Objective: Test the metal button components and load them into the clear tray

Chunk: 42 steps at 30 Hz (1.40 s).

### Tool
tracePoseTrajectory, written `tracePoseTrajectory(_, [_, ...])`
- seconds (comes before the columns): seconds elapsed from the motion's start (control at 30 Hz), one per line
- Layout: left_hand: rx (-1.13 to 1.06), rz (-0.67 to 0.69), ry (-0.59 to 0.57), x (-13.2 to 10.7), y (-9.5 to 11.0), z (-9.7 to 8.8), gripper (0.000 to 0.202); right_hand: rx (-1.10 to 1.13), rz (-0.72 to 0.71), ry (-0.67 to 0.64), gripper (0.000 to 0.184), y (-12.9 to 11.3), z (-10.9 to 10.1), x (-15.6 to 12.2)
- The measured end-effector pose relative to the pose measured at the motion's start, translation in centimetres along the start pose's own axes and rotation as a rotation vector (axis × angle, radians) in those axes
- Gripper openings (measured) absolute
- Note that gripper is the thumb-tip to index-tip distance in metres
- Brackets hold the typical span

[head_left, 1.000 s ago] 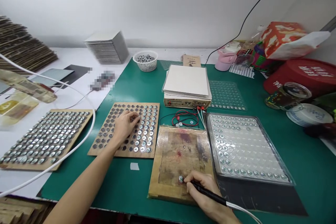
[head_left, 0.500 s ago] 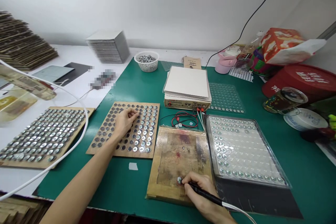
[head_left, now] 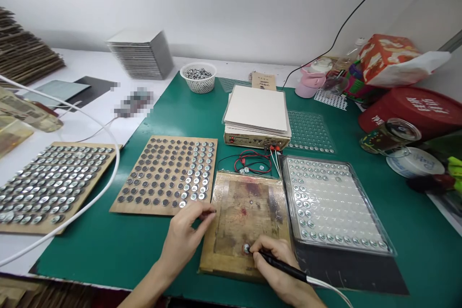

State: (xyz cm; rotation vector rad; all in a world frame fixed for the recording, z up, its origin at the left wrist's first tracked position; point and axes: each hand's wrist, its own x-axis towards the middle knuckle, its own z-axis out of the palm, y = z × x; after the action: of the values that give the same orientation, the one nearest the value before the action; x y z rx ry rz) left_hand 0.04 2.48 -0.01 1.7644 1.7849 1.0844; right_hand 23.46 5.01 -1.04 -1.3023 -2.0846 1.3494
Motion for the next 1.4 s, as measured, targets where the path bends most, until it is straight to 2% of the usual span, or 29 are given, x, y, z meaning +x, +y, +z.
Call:
tracePoseTrajectory(0.37, [-0.079,-0.043,0.039,-2.0,0.7,1.0,0.008,-0.047,-0.025,0.015,0.016,0.4,0.0,-0.6])
tracePoseTrajectory(0.77, [-0.110,-0.087,0.040,-2.7,0.8,1.4,0.008,0.017,-0.005,0.022,0.018,0.3,0.1,-0.4])
tracePoseTrajectory(1.07, [-0.124,-0.108,0.045,-3.0,0.5,1.3,0.007,-0.045,0.088,-0.010,0.015,0.1,0.5,-0.2])
tracePoseTrajectory(1.4, [-0.123,-0.101,0.062,-3.7,0.7,1.4,0.008,0.028,0.111,0.070,0.016,-0.5,1.1,-0.3])
